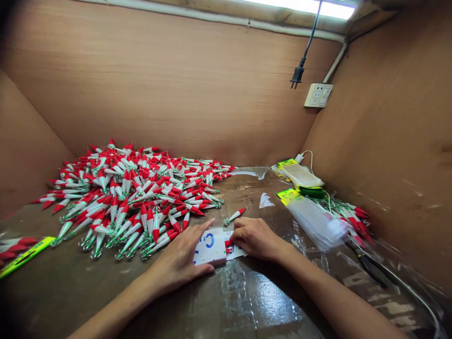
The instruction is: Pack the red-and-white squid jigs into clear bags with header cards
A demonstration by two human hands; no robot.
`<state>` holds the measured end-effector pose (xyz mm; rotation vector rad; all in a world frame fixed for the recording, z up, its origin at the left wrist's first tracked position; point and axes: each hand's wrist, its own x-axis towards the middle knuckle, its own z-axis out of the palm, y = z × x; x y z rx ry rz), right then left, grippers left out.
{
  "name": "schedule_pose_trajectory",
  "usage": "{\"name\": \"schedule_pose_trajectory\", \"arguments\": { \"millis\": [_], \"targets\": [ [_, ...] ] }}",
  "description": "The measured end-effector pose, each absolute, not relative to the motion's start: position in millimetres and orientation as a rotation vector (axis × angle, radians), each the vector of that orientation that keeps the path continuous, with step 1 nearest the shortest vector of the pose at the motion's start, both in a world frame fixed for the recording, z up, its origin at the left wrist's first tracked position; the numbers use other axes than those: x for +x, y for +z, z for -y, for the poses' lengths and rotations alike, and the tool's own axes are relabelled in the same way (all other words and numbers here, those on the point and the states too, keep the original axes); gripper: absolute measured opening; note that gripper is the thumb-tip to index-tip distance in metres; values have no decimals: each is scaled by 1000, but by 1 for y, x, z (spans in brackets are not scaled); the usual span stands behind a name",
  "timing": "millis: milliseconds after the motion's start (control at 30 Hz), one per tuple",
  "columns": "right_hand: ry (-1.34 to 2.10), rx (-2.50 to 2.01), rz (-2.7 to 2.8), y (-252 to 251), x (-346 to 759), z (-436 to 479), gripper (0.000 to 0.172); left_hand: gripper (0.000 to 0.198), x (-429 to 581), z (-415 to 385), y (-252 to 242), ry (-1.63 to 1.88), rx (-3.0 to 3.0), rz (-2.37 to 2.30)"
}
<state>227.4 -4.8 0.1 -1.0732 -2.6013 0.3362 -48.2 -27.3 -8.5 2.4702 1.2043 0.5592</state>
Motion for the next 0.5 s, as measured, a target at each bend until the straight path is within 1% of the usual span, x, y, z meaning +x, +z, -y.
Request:
{"name": "schedule_pose_trajectory", "arguments": {
  "millis": [133, 300, 433, 500],
  "targets": [
    [256, -1193, 2567, -2, 224, 6, 20, 105, -47, 28, -8, 550, 2466, -1218],
    [310, -1193, 2561, -5, 214, 11, 10, 103, -46, 28, -7, 546, 2465, -1228],
    [361, -1007, 2655, 1, 215, 12, 16, 104, -45, 28, -5, 523, 2468, -1226],
    [438, -944, 2658, 6, 220, 10, 17, 105, -46, 28, -5, 526, 2468, -1217]
  ]
}}
